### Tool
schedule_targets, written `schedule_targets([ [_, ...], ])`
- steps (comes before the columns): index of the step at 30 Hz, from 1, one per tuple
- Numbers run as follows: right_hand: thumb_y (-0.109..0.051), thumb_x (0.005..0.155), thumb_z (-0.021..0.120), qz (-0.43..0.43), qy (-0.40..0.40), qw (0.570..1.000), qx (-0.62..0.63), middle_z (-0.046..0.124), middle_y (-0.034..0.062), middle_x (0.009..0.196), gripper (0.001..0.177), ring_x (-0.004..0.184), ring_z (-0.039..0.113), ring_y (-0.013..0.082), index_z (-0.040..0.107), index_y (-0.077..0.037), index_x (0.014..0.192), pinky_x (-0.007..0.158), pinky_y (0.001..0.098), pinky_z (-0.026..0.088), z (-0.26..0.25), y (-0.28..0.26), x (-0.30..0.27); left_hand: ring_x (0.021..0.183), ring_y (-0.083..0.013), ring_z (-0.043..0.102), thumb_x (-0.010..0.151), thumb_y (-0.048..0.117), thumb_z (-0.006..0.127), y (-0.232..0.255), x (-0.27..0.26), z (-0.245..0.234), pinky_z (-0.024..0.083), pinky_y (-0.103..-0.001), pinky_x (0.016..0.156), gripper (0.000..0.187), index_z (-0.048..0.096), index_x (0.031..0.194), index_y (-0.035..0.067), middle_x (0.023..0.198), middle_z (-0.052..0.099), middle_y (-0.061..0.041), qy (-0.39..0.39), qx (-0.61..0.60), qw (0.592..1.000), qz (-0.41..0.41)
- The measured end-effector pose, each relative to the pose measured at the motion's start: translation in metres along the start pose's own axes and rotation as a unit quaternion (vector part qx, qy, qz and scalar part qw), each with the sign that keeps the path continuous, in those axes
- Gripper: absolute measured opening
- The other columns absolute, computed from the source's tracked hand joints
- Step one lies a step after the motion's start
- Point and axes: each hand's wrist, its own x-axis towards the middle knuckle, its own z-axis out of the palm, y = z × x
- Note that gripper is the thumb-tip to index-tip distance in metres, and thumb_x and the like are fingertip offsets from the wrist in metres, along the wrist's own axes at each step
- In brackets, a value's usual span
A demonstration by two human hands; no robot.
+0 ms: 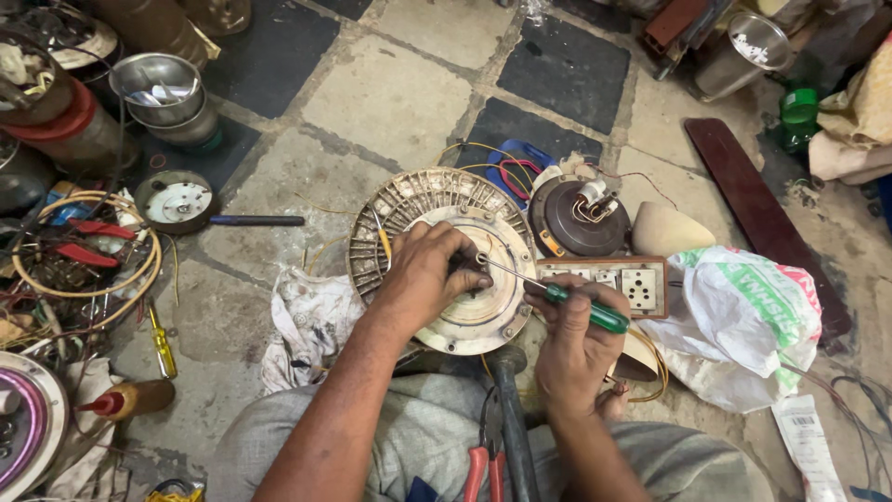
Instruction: The person is repairing a ceiling fan motor by hand and using a screwdriver to manipulate internal components and wiring while sitting on the workshop floor.
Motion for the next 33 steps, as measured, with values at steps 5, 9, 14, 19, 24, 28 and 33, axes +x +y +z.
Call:
schedule_targets([
  [5, -0.035, 0.108, 0.051, 0.224, 0.079, 0.961, 0.144, 0.064, 0.0142, 0.106, 0.03, 0.096, 0.068, 0.0262, 0.054, -0.007, 0.117, 0.083, 0.0405, 0.059, -0.024, 0.023, -0.01, 0.104, -0.026, 0.057, 0.074, 0.038, 0.086, 0.0, 0.0, 0.001, 0.037, -0.045, 0.095, 0.04, 0.071, 0.099, 0.011, 0.102, 0.068, -0.002, -0.002, 0.006, 1.0, 0.003],
  [9, -0.05, 0.111, 0.043, 0.368, 0.113, 0.893, 0.235, 0.065, 0.013, 0.103, 0.057, 0.09, 0.064, 0.0215, 0.059, 0.004, 0.116, 0.083, 0.0326, 0.055, -0.026, 0.025, 0.001, 0.104, -0.0256, 0.057, 0.074, 0.041, 0.085, 0.0, 0.0, 0.001, 0.037, -0.045, 0.096, 0.041, 0.072, 0.099, 0.011, 0.102, 0.069, -0.001, -0.003, 0.004, 1.0, 0.001],
  [14, -0.042, 0.102, 0.04, 0.318, 0.157, 0.925, 0.137, 0.066, 0.0126, 0.097, 0.036, 0.088, 0.067, 0.0235, 0.05, -0.007, 0.102, 0.082, 0.0373, 0.059, -0.005, -0.015, 0.034, 0.105, -0.0273, 0.057, 0.073, 0.038, 0.086, 0.0, 0.0, -0.001, 0.037, -0.045, 0.095, 0.042, 0.071, 0.101, 0.01, 0.103, 0.067, -0.003, 0.001, 0.004, 1.0, 0.005],
  [19, -0.014, 0.092, 0.07, -0.039, -0.243, 0.89, -0.384, 0.065, 0.0133, 0.093, 0.028, 0.08, 0.064, 0.0259, 0.065, 0.0, 0.115, 0.071, 0.0366, 0.053, 0.023, -0.041, 0.064, 0.106, -0.0269, 0.057, 0.074, 0.035, 0.087, 0.002, -0.002, -0.004, 0.038, -0.044, 0.096, 0.04, 0.071, 0.101, 0.01, 0.103, 0.068, -0.003, -0.001, -0.007, 1.0, 0.002],
  [24, -0.003, 0.077, 0.073, -0.106, -0.406, 0.776, -0.47, 0.07, 0.0103, 0.096, 0.029, 0.087, 0.072, 0.0287, 0.073, -0.007, 0.106, 0.076, 0.0379, 0.057, 0.05, -0.049, 0.087, 0.108, -0.029, 0.056, 0.074, 0.029, 0.087, 0.002, -0.003, -0.007, 0.038, -0.046, 0.096, 0.039, 0.072, 0.104, 0.009, 0.105, 0.066, -0.006, -0.002, 0.002, 1.0, 0.015],
  [28, -0.007, 0.074, 0.076, -0.124, -0.496, 0.69, -0.513, 0.069, 0.0103, 0.098, 0.029, 0.087, 0.07, 0.0327, 0.072, -0.007, 0.102, 0.075, 0.0414, 0.056, 0.06, -0.061, 0.103, 0.109, -0.0295, 0.056, 0.073, 0.027, 0.087, 0.001, -0.002, -0.005, 0.039, -0.046, 0.097, 0.041, 0.071, 0.105, 0.008, 0.106, 0.065, -0.006, -0.001, 0.008, 1.0, 0.006],
  [33, -0.011, 0.073, 0.078, -0.157, -0.571, 0.616, -0.519, 0.067, 0.0102, 0.093, 0.026, 0.086, 0.068, 0.0334, 0.071, -0.007, 0.098, 0.073, 0.0441, 0.055, 0.075, -0.069, 0.114, 0.109, -0.0283, 0.057, 0.072, 0.024, 0.086, 0.0, -0.003, -0.004, 0.039, -0.045, 0.097, 0.038, 0.072, 0.105, 0.01, 0.106, 0.067, -0.004, 0.011, 0.002, 1.0, 0.008],
])
